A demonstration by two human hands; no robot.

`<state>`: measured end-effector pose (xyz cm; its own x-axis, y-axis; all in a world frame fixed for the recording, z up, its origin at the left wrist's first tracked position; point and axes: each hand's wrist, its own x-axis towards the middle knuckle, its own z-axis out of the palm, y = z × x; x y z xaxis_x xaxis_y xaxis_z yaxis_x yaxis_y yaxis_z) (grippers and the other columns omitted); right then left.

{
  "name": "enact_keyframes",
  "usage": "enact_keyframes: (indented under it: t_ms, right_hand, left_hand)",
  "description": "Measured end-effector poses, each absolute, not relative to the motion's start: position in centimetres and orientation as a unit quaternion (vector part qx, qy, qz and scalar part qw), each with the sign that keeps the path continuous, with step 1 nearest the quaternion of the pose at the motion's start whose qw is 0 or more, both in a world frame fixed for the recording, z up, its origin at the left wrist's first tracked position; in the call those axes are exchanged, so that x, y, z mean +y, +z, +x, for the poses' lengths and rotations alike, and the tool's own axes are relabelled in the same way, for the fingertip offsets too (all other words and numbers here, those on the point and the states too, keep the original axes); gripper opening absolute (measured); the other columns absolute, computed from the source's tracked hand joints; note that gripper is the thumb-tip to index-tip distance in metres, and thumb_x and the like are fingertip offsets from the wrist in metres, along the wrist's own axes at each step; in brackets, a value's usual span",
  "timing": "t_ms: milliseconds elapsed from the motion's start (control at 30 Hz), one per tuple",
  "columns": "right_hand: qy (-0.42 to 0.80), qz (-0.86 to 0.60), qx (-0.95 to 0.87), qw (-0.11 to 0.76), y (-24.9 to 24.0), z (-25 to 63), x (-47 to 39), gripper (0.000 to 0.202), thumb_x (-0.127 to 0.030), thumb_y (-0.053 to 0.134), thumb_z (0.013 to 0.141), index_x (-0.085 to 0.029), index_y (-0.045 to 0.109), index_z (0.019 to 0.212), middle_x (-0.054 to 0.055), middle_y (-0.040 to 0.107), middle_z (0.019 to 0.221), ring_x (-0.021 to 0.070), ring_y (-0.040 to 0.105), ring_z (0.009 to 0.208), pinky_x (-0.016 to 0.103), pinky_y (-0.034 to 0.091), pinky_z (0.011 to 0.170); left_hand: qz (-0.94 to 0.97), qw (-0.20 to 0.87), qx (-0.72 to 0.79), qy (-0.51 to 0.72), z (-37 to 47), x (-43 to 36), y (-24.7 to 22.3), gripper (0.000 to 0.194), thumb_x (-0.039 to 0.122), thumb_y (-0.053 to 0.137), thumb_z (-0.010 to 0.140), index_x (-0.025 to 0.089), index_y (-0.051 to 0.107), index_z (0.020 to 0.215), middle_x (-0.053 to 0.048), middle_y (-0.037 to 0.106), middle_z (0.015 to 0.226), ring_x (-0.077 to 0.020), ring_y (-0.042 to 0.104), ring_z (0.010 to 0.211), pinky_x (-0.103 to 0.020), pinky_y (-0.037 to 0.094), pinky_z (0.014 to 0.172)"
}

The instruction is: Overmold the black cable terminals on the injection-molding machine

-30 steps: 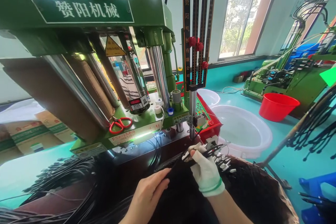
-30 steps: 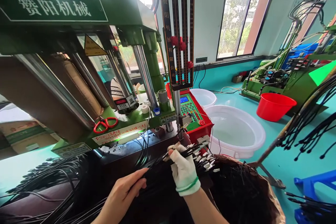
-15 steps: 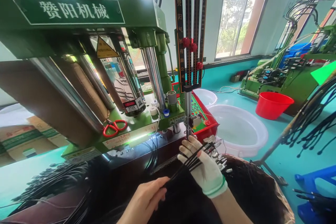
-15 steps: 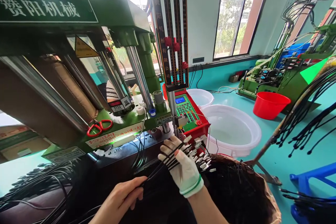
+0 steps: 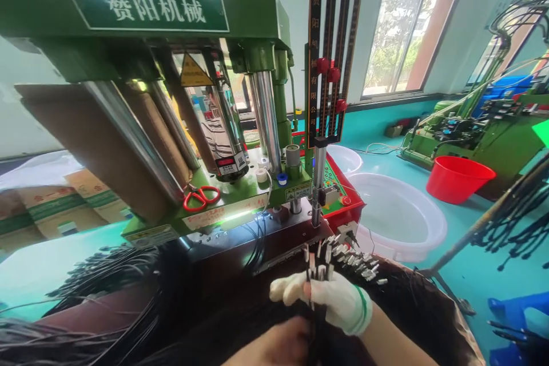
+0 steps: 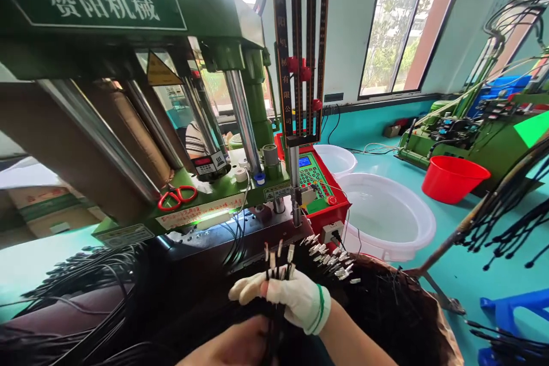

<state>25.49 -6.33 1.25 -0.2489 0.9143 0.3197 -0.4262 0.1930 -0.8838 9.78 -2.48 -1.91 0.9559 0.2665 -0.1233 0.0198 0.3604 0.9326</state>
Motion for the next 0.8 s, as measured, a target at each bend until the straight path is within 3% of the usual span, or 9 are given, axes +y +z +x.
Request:
enact_keyframes:
  t_ms: [67, 133, 267, 367, 533, 800]
  right_hand:
    - [0.609, -0.273, -0.526, 0.526, 0.4, 25.0, -6.5, 0.030, -0.034, 0.053, 0.081, -0.013, 0.068, 0.096, 0.013, 0.057, 0.115, 0.0273, 0.050, 0.108, 0.046, 0.033, 0.097]
    - [0.626, -0.308, -0.510, 0.503, -0.3, 25.1, -6.5, 0.031, -0.035, 0.054, 0.080, -0.015, 0.066, 0.100, 0.012, 0.054, 0.120, 0.0262, 0.049, 0.111, 0.045, 0.032, 0.098]
    - [0.616, -0.290, -0.439, 0.587, 0.3, 27.1, -5.9, 0.047, -0.038, 0.061, 0.076, -0.021, 0.054, 0.119, 0.011, 0.052, 0.124, 0.0267, 0.045, 0.116, 0.047, 0.029, 0.101]
    - [0.552, -0.312, -0.470, 0.614, 2.4, 29.0, -4.9, 0.045, -0.039, 0.055, 0.080, -0.024, 0.050, 0.123, 0.009, 0.048, 0.129, 0.0249, 0.042, 0.119, 0.045, 0.028, 0.103]
    - [0.513, -0.444, -0.595, 0.431, 4.8, 29.8, -4.1, 0.043, -0.042, 0.045, 0.086, -0.016, 0.052, 0.120, 0.014, 0.054, 0.121, 0.0254, 0.050, 0.112, 0.045, 0.040, 0.093]
    - [0.528, -0.461, -0.569, 0.431, 4.3, 29.1, -4.0, 0.047, -0.047, 0.049, 0.082, -0.015, 0.054, 0.116, 0.015, 0.059, 0.114, 0.0254, 0.055, 0.105, 0.044, 0.042, 0.089]
  left_hand:
    - [0.517, 0.833, 0.132, 0.147, 11.4, -3.3, -2.7, 0.047, 0.056, 0.065, 0.061, 0.015, 0.056, 0.080, -0.003, 0.055, 0.060, -0.0145, 0.055, 0.062, -0.025, 0.041, 0.058]
    - [0.455, 0.855, 0.151, 0.198, 12.8, -3.8, -3.6, 0.044, 0.055, 0.062, 0.064, 0.015, 0.052, 0.079, 0.001, 0.052, 0.049, -0.0092, 0.048, 0.043, -0.021, 0.038, 0.045]
    - [0.405, 0.876, 0.190, 0.181, 14.0, -4.4, -4.7, 0.038, 0.051, 0.061, 0.067, 0.016, 0.048, 0.073, 0.007, 0.042, 0.037, -0.0044, 0.031, 0.025, -0.017, 0.023, 0.027]
    - [0.412, 0.865, 0.218, 0.185, 14.3, -4.5, -4.4, 0.034, 0.047, 0.058, 0.072, 0.014, 0.051, 0.073, 0.004, 0.048, 0.042, -0.0039, 0.034, 0.027, -0.016, 0.021, 0.028]
    - [0.405, 0.854, 0.245, 0.215, 15.0, -4.4, -3.2, 0.034, 0.044, 0.054, 0.075, 0.010, 0.053, 0.071, 0.000, 0.053, 0.046, -0.0045, 0.037, 0.029, -0.017, 0.022, 0.030]
    - [0.384, 0.848, 0.261, 0.254, 15.6, -4.2, -2.8, 0.031, 0.040, 0.058, 0.072, 0.010, 0.054, 0.069, 0.000, 0.052, 0.048, -0.0066, 0.042, 0.037, -0.020, 0.029, 0.037]
